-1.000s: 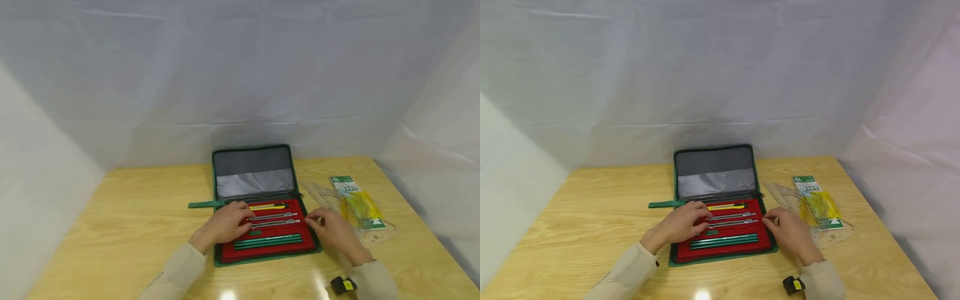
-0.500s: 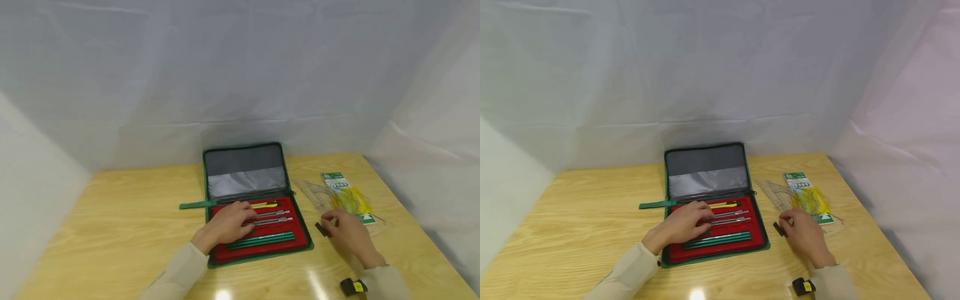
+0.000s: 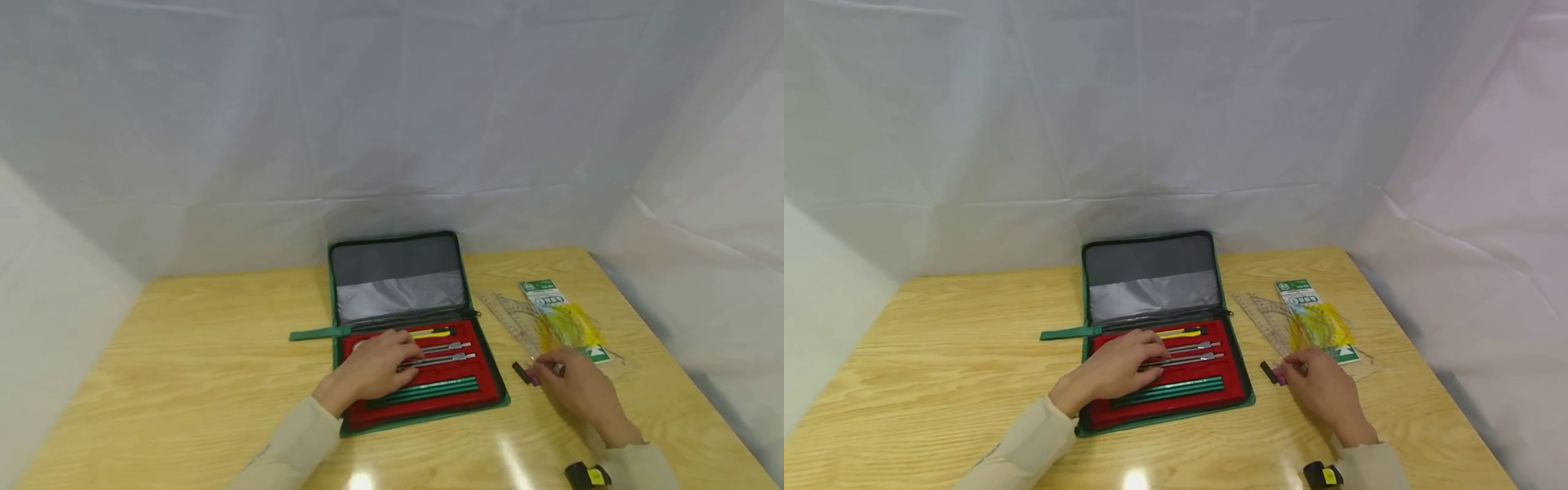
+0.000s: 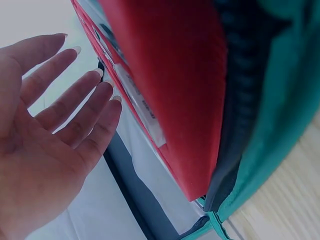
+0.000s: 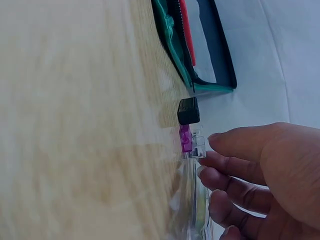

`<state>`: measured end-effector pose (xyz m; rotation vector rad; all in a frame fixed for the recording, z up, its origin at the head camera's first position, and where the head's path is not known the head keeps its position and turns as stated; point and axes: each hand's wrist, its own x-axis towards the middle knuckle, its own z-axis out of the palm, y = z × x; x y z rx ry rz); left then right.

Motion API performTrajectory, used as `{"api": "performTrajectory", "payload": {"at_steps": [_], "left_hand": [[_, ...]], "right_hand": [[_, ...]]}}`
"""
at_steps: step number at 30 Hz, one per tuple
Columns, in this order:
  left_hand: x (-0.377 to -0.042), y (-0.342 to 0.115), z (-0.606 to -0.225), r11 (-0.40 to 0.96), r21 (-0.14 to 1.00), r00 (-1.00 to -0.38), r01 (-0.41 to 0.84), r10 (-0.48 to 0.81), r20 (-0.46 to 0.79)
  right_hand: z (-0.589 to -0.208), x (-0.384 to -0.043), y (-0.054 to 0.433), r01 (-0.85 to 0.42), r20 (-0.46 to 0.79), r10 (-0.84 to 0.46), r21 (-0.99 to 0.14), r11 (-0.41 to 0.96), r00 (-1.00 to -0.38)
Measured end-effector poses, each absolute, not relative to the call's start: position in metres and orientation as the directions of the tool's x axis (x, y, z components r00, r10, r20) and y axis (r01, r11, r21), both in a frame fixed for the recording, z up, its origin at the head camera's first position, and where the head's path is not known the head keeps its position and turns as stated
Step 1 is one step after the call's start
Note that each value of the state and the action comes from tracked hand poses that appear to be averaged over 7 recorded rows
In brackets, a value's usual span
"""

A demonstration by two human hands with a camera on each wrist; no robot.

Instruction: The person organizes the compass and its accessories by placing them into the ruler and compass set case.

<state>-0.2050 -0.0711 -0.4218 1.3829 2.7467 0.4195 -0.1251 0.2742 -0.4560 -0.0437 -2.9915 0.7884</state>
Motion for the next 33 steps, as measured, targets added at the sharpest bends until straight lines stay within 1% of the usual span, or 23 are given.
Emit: {"api": "performTrajectory", "payload": {"at_steps": [5,12,20,25,33], "left_hand": [[-0.205,-0.072,-0.423,0.550,0.269,-0.589,0.791,0.803,0.091],[-0.204,-0.076,-0.425,0.548,0.290,-0.595,0.785,0.797,0.103],[-0.203,-0.080,-0.424,0.538,0.294,-0.591,0.790,0.796,0.132],[-0.204,-0.082,-0.421,0.538,0.296,-0.592,0.789,0.794,0.138],[-0.203,-0.086,-0.418,0.543,0.318,-0.603,0.777,0.786,0.133]], "right_hand": [[-0.453,-0.124,0.272,0.020,0.009,0.028,-0.482,0.876,-1.000],[-0.451,-0.124,0.268,0.007,-0.009,0.003,-0.474,0.880,-1.000],[-0.452,-0.124,0.266,0.050,-0.045,0.032,-0.498,0.866,-0.998],[-0.451,-0.124,0.266,0.068,-0.044,0.053,-0.509,0.858,-0.998],[-0.449,-0.126,0.262,0.057,-0.025,0.051,-0.534,0.843,-0.998]]}}
